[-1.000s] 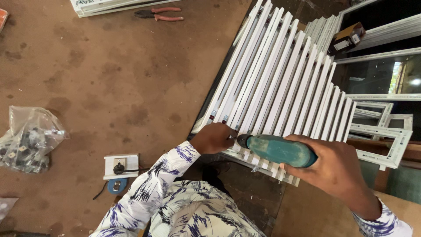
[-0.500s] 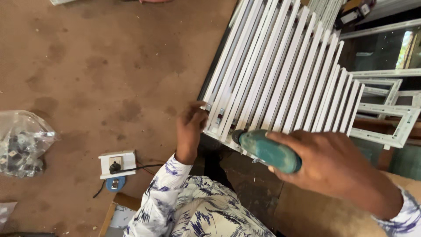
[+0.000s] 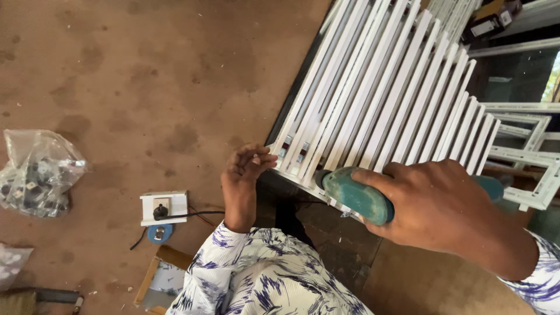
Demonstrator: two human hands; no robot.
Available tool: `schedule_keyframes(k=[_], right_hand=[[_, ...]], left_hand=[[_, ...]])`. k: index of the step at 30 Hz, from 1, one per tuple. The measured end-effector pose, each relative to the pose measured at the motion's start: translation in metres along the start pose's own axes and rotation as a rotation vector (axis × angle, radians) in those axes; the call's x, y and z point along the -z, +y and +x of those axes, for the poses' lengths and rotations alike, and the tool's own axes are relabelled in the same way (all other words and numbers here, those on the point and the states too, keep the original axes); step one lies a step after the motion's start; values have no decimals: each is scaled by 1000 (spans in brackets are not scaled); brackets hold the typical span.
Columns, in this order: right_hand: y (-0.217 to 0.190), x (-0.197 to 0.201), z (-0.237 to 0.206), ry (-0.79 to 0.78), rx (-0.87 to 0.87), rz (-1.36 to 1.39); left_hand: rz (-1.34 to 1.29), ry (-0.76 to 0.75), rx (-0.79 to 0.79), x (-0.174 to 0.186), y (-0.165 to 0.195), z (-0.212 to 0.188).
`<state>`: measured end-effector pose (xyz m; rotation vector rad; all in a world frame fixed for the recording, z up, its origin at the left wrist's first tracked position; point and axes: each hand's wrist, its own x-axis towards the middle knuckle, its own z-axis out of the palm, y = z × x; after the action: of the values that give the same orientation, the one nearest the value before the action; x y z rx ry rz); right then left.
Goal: The person uses a corded drill to drive screws into pre-drilled holes along the edge of stacked white window frame sections. The person repeatedly picks screws from a box and secures them into the frame stack, working along the length of the assembly.
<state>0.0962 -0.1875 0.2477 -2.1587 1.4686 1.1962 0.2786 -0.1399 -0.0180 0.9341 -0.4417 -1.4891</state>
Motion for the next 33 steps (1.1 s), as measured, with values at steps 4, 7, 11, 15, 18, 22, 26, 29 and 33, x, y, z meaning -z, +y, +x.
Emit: schedule_keyframes(k=[4,7,11,15,18,22,26,29,33], right_hand=[[2,-3,5,-12,4,-6],[6,-6,8,-25,-6,2],[9,-12,9,-44,-29,-14],[13,-16,13,57,83,-71],[14,-16,14,-16,32,-54],[10,-12,12,-38,-110,186],[4,-4,7,-54,-150,273],[5,-1,4,-100,-176,201],[8,-8,-1,20,-113,238]], left_hand=[[-4,72,92,10,3,-2],[12,85,116,13,0,-2],[28,71,139,18,-6,-8],[55,53,154,21,-9,-8],[75,57,175,22,-11,-8],[100,12,174,21,-10,-9],[94,-26,174,17,-3,-13],[90,-53,188,12,1,-14],[81,-112,199,13,-1,-17]])
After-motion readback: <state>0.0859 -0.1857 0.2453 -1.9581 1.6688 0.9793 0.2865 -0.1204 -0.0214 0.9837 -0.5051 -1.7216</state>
